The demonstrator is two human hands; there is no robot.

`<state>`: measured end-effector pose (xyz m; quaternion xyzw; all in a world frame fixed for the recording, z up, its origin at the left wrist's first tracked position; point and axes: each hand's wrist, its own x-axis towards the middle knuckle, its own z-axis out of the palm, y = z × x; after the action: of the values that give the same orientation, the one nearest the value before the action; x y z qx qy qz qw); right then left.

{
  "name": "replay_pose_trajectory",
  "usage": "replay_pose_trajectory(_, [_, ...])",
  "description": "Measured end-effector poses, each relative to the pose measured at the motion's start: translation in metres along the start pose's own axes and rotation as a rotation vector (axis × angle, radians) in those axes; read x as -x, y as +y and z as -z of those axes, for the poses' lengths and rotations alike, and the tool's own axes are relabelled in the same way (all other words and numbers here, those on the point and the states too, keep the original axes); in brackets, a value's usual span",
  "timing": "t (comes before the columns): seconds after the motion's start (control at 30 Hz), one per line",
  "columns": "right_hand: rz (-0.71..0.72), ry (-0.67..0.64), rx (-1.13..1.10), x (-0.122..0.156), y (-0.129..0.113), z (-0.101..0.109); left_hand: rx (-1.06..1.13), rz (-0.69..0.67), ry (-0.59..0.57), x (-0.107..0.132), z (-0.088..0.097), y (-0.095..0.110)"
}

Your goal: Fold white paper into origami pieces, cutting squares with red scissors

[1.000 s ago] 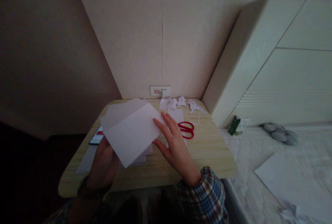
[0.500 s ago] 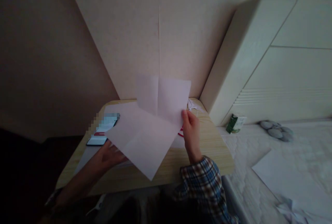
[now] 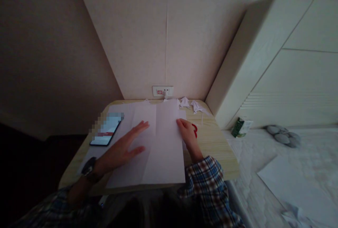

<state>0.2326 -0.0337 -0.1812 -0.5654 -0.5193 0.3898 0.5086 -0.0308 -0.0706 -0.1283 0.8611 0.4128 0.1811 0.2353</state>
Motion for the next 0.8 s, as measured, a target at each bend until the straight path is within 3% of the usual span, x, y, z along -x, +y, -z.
replay_pose_trajectory(0.03, [0.016,-0.019,0.036,-0.001,0.0,-0.003,-0.072,-0.002,-0.116,-0.003,-0.01,0.0])
replay_pose_trajectory(0.07, [0.031,-0.04,0.071,-0.001,0.0,-0.005,-0.094,0.004,-0.16,-0.006,-0.019,-0.002])
replay_pose_trajectory(0.23, [0.125,-0.125,0.171,0.008,-0.006,-0.012,-0.15,0.056,-0.166,-0.009,-0.049,-0.01])
replay_pose_trajectory(0.43, [0.294,-0.305,0.219,0.031,-0.021,-0.02,-0.085,0.075,-0.07,-0.005,-0.057,-0.012])
replay_pose_trajectory(0.6, [0.448,-0.476,0.283,0.045,-0.035,-0.026,0.104,0.131,0.076,-0.005,-0.059,-0.024])
replay_pose_trajectory(0.8, [0.548,-0.616,0.429,0.049,-0.046,-0.027,0.408,0.255,0.303,-0.01,-0.039,-0.043])
